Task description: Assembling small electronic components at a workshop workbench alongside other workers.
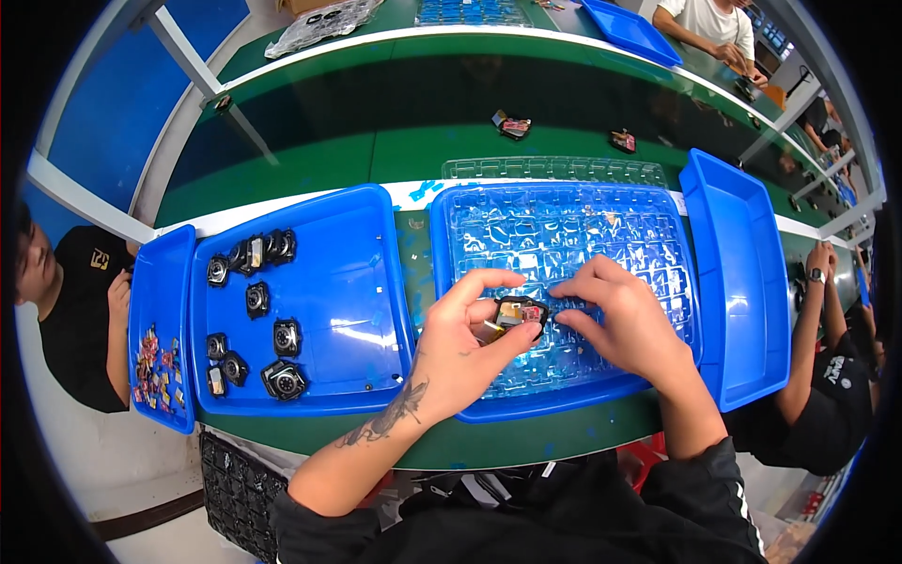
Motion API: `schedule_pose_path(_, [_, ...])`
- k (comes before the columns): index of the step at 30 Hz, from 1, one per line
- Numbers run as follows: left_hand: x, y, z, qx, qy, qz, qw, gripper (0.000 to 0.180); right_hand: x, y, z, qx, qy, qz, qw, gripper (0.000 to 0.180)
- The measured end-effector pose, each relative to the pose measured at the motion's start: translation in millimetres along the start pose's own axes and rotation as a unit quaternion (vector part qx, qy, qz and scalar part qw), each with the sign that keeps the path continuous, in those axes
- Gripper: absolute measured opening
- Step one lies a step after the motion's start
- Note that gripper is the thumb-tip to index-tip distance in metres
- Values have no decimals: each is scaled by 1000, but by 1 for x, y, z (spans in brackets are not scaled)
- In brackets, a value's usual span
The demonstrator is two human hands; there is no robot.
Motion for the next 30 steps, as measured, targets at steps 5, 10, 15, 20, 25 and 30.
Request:
schedule_pose_path(5, [-6,-1,3,-17,-12,-5,1000,35,3,-6,8,-41,7,-7,999,10])
schedule_pose_path(10, [-9,-1,3,-3,1,-15,1000,31,0,-16,16,-100,58,-7,993,7])
schedule_pose_path(15, [-8,-3,2,-1,1,-31,1000,30,5,-29,20,-225,41,16,973,10])
schedule_pose_path(20, [-9,-3,2,3,-18,7,1000,31,8,-31,22,-266,40,71,960,10])
schedule_pose_path(25, [-8,-3,3,15,4,3,1000,33,12,-31,20,-267,8,95,959,7])
schedule_pose_path(30, [-11,-3,3,22,8,5,1000,34,11,-26,22,-179,51,77,979,5])
Point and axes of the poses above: each hand's wrist, its own y-axis away from the middle knuckle, its own z-axis out of the palm, x = y × z, the point moved 7 cm from there along -y, towards the middle knuckle, and after that the axes turned 14 degrees about z, right-handed, at the moved point
